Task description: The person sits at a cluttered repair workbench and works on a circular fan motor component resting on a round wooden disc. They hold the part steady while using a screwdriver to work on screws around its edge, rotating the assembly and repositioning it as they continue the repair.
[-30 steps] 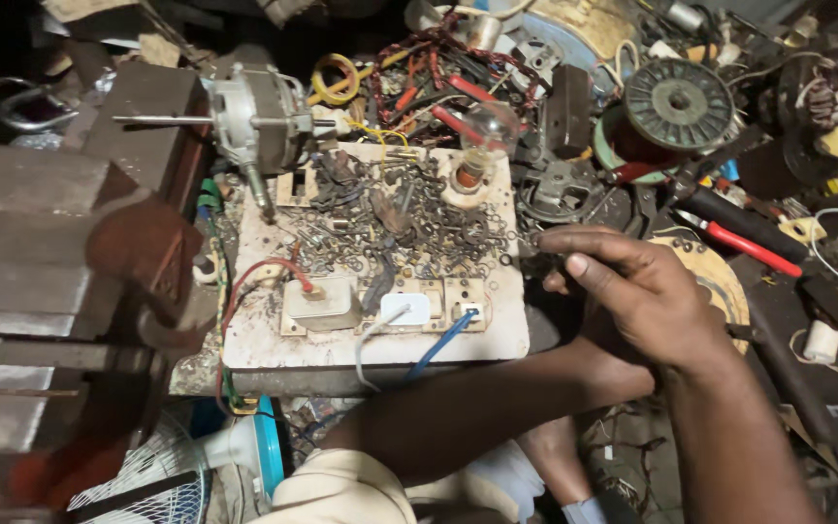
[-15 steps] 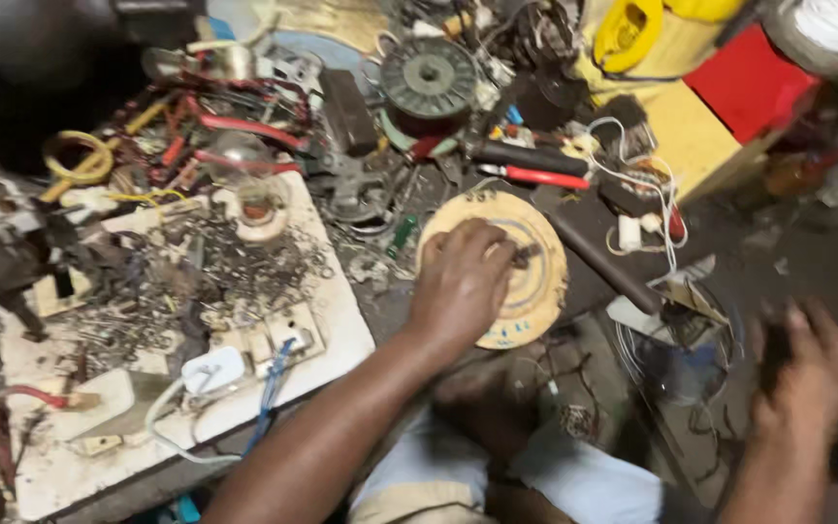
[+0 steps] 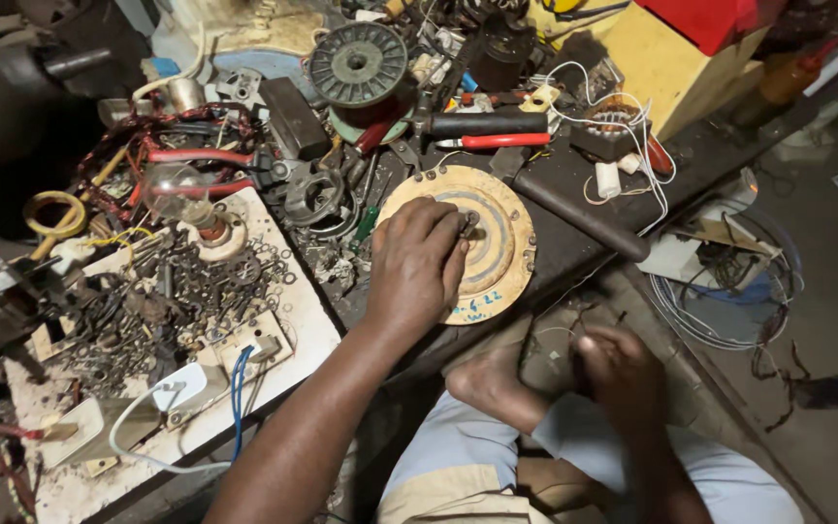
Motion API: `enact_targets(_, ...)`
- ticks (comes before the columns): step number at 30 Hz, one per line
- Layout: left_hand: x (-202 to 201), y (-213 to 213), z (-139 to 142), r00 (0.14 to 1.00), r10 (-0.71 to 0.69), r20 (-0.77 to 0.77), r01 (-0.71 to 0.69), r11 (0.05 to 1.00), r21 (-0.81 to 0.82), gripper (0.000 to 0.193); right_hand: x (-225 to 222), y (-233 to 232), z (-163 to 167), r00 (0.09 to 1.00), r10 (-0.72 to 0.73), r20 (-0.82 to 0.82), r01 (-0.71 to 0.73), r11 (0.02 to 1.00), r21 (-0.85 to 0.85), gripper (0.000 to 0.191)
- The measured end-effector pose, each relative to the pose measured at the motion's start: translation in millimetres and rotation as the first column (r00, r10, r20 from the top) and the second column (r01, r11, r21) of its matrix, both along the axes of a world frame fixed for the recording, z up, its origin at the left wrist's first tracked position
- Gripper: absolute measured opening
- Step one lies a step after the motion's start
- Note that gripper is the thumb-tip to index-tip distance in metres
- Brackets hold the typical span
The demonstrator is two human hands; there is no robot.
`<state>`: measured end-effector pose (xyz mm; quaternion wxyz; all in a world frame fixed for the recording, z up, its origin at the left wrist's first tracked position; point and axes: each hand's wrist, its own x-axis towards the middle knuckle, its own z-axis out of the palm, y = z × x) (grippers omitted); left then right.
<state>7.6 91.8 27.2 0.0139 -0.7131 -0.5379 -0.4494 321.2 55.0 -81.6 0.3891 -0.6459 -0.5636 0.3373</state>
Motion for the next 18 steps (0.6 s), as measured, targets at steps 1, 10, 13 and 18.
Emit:
enact_targets(1, -0.1, 0.2, 0.1, 1.0, 0.0, -0.005, 0.0, 1.0, -0.002, 0.031, -17.3, 4.2, 14.6, 0.996, 0.073, -0.059, -0.066, 0.991, 0.114, 0.021)
enact_targets(10, -2.3, -2.4, 8.1, 1.0, 0.0, -0.024, -0.001, 0.999, -0.046, 0.031, -99.1, 41.8, 87.1, 0.948, 0.2, 0.248, -0.305, 0.798, 0.52, 0.026)
enact_targets(13, -2.7, -5.6, 9.5, 1.0, -0.001, -0.019, 0.0, 0.998, -0.062, 0.03, -102.1, 45.8, 83.1, 0.946, 0.206, 0.249, -0.305, 0.825, 0.476, 0.021)
enact_targets(18, -3.2, -5.8, 14.2, 0.998, 0.004, -0.062, -0.009, 0.996, -0.088, 0.03, -96.3, 51.7, 71.4, 0.927, 0.169, 0.336, -0.329, 0.795, 0.51, 0.015)
